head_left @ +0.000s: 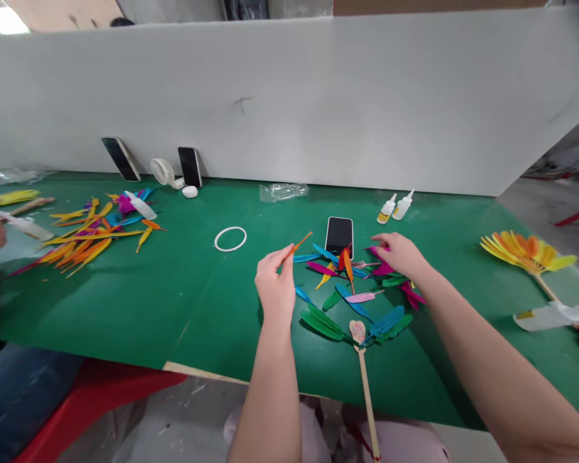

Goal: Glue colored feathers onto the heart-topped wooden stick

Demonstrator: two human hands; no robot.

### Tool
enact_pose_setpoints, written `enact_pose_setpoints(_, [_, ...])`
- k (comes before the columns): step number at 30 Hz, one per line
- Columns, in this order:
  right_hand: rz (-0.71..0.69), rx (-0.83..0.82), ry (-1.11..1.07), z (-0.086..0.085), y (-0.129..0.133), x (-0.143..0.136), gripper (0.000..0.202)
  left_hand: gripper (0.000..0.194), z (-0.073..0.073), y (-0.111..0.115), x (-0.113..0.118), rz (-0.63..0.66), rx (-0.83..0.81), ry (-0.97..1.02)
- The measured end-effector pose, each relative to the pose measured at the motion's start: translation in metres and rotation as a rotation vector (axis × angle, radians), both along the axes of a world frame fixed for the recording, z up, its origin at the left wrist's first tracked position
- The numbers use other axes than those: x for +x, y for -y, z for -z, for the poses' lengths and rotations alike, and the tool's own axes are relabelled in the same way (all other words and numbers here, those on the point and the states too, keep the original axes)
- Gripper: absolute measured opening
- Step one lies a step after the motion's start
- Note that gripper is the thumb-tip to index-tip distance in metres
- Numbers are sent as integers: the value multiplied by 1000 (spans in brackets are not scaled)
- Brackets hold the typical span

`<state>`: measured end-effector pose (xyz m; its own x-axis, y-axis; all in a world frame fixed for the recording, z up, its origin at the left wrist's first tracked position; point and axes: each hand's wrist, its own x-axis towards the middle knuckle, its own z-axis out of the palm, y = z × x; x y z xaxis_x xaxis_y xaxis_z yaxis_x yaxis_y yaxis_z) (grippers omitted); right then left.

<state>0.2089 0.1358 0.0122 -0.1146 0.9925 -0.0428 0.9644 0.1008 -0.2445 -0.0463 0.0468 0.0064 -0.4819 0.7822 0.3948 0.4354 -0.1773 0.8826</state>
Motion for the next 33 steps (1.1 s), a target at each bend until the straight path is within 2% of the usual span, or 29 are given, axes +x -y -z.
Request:
enact_pose_setpoints(4, [-113,-91,23,11,11,-32,33,20,0,-1,2,14,-4,-10])
enact_pose_setpoints(7, [-170,-178,23,18,18,-37,25,19,0,-1,1,22,5,2])
enact_pose_setpoints(11, [-171,-249,-3,11,17,-17,16,20,0,-1,0,28,3,7])
enact_pose_setpoints(17, [-36,-241,-49,-7,9,22,18,19,-1,-1,1,28,9,16])
enact_pose_setpoints(24, [23,-245,-384,-24,12,46,23,20,4,-2,0,31,24,14])
enact_pose_setpoints(29, [120,-217,-575,-20,13,54,30,21,4,-2,0,39,24,15])
enact_pose_setpoints(33, [142,-182,-687,-14,21,52,30,21,3,-2,1,39,23,11])
